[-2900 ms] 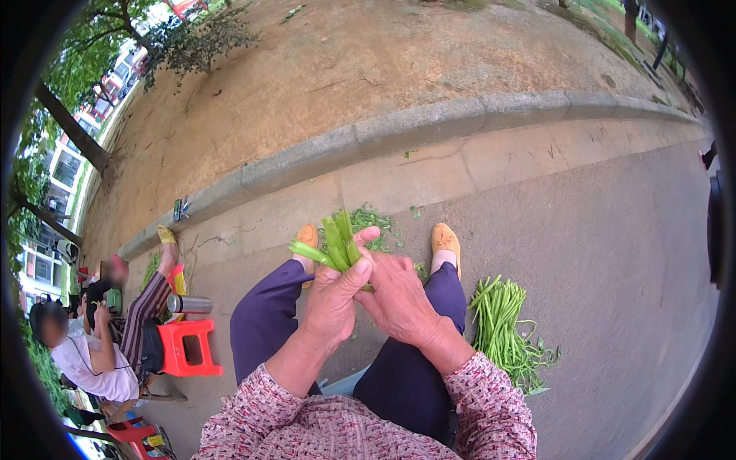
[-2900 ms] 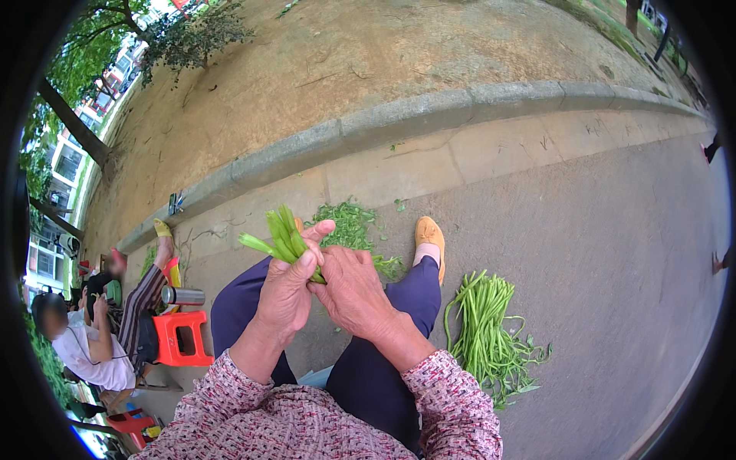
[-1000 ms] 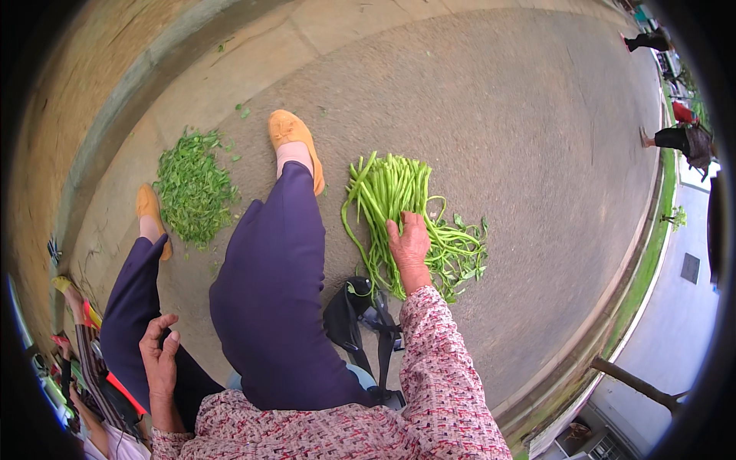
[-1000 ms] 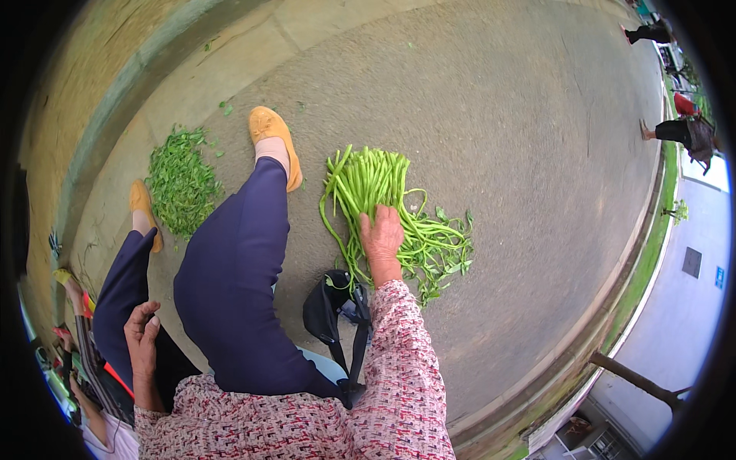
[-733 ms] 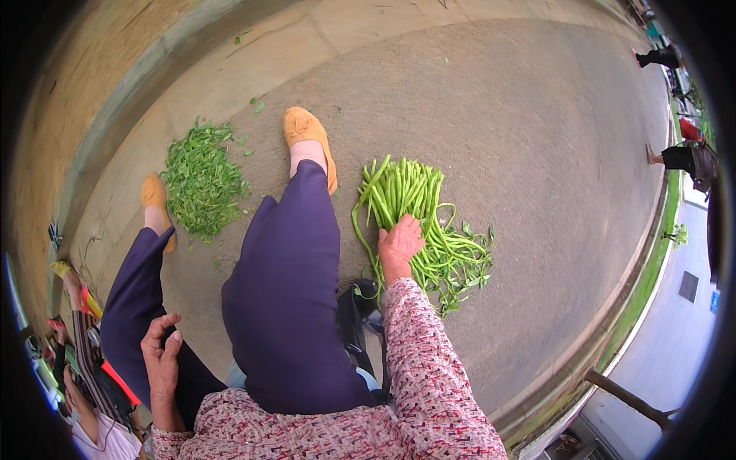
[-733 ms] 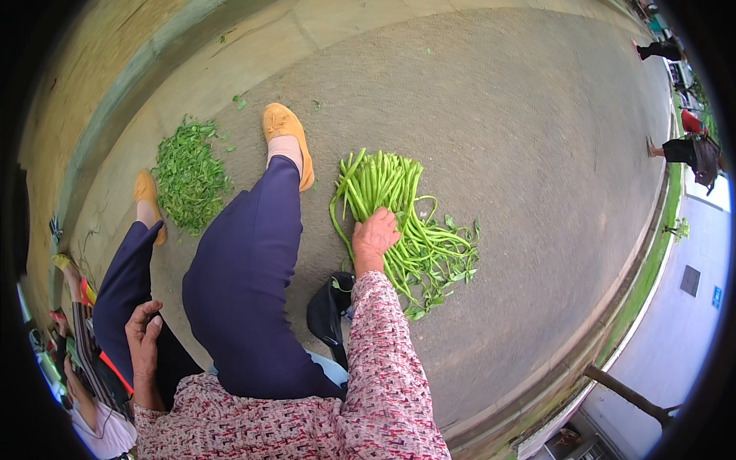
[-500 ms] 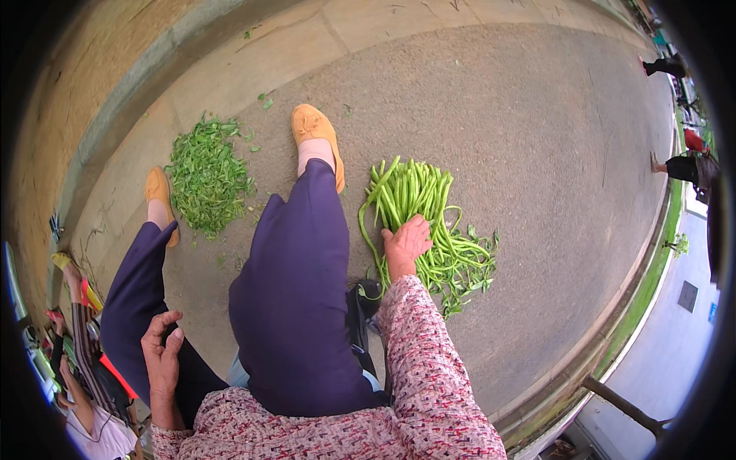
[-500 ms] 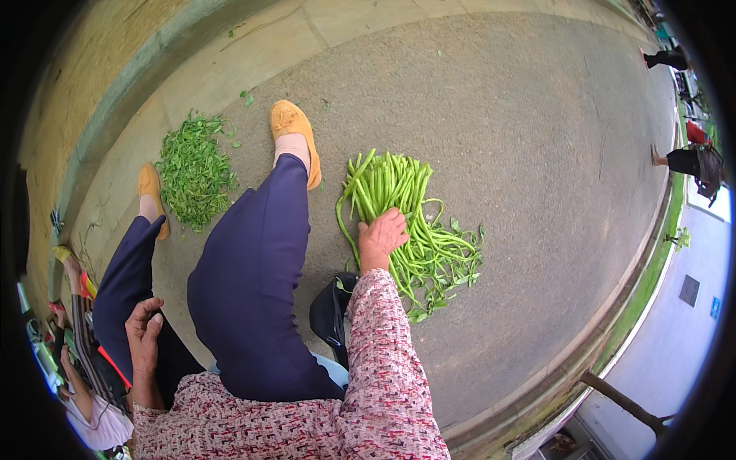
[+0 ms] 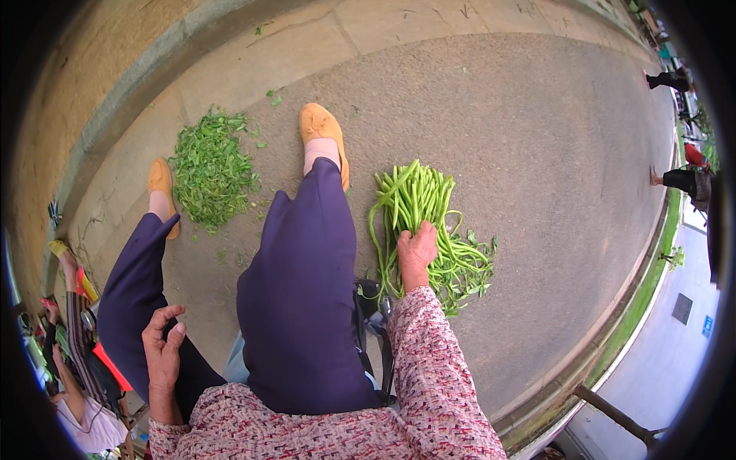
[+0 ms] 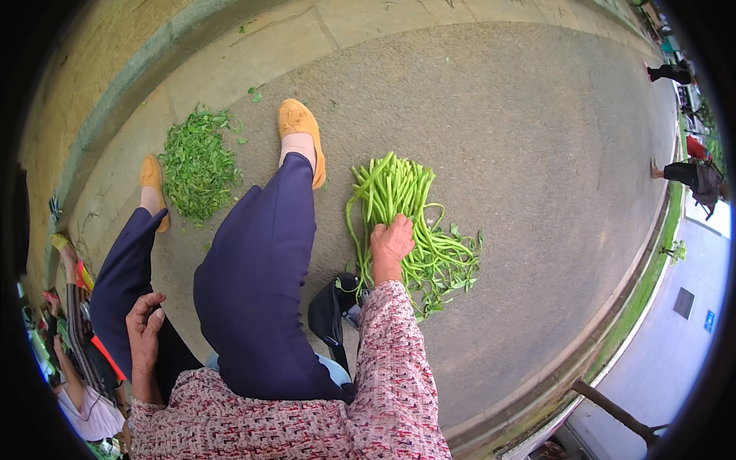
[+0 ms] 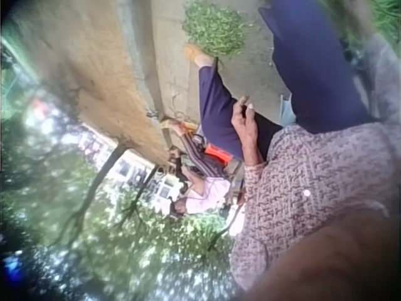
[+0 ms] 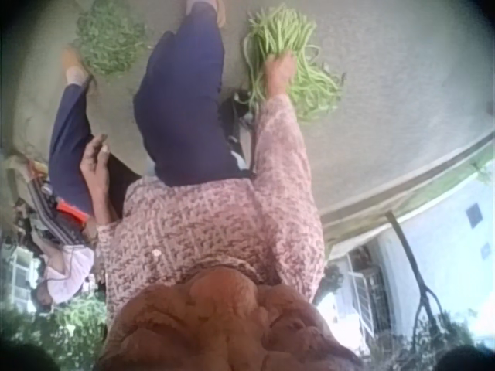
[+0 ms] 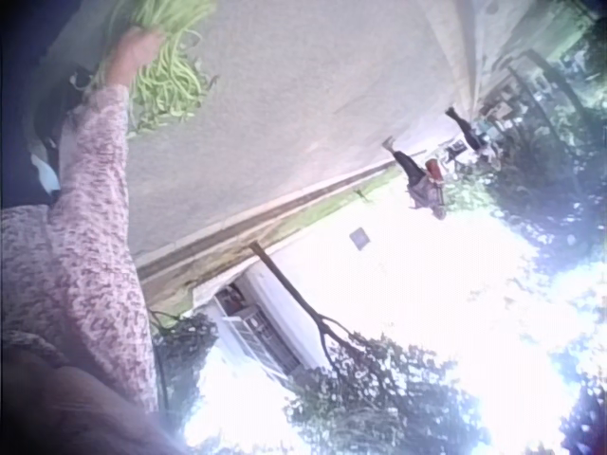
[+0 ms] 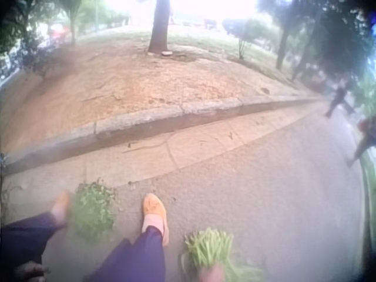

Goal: The person holds a bunch of long beans and strips them by hand, breaking off the ends and snapping the pods into smaller sections.

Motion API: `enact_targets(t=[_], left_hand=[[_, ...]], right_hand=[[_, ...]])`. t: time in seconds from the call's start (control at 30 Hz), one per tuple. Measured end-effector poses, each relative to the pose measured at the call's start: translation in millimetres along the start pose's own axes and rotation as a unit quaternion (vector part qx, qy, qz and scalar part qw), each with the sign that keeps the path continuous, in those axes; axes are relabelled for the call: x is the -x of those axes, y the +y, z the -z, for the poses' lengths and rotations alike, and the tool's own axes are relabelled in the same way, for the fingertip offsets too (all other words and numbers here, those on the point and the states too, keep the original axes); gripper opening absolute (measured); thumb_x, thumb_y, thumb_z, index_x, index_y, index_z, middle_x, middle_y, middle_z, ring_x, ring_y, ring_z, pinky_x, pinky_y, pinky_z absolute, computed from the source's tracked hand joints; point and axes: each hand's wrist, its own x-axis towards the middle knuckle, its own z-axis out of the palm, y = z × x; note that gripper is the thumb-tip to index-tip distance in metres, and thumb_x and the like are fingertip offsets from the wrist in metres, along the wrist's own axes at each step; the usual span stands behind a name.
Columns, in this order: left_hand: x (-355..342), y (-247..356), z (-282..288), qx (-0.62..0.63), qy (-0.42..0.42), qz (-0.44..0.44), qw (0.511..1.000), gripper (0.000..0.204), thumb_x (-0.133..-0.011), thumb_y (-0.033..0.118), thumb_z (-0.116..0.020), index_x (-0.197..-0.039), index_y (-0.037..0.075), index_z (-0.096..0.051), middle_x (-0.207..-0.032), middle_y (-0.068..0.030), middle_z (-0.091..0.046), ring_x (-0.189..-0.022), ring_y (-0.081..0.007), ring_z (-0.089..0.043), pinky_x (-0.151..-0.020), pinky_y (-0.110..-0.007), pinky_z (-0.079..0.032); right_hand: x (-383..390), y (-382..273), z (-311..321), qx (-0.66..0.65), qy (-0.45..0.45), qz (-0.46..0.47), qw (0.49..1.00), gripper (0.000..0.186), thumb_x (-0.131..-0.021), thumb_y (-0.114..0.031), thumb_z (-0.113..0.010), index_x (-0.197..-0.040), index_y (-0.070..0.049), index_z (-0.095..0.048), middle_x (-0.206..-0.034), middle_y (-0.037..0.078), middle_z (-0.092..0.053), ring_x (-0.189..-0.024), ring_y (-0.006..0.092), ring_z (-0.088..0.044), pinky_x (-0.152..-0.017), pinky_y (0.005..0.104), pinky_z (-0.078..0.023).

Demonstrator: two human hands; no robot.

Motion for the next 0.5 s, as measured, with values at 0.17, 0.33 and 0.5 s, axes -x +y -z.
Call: enact_targets(t=[0.17,0.33,0.5], left_hand=[[1.2,3.9,-3.5,0.008,0.002,-0.008,1.0,0.028,-0.082,0.015,-0.058,-0.103,-0.003,-0.059,-0.101,-0.0065,-0.06,-0.097,-0.0161,-0.054,-0.089,-0.029,-0.039],[3.9,4.4,-3.6,0.017,0.003,-0.008,1.0,0.028,-0.082,0.015,-0.058,-0.103,-0.003,-0.059,-0.101,-0.0061,-0.06,-0.097,-0.0159,-0.054,-0.089,-0.029,-0.039],[5.0,2.2,-2.1,0.02,0.003,-0.011,1.0,0.028,-0.081,0.014,-0.058,-0.103,-0.003,-0.059,-0.101,-0.0059,-0.06,-0.097,-0.0156,-0.054,-0.089,-0.028,-0.039]], right_hand=[[-7.0,34.7,-2.6,-0.101,-0.018,0.028,0.994,0.032,-0.07,-0.022,-0.061,-0.097,-0.005,-0.057,-0.089,0.019,-0.06,-0.081,0.0428,-0.057,-0.074,0.0461,-0.048],[-14.9,45.1,6.9,-0.49,-0.204,-0.095,0.842,0.029,-0.075,0.006,-0.058,-0.103,0.002,-0.057,-0.089,0.01,-0.066,-0.073,0.0175,-0.063,-0.066,0.0302,-0.051],[-21.2,53.7,21.5,-0.538,-0.25,-0.145,0.792,0.032,-0.076,0.003,-0.059,-0.108,0.002,-0.053,-0.087,0.011,-0.066,-0.068,0.0193,-0.064,-0.062,0.0303,-0.054]])
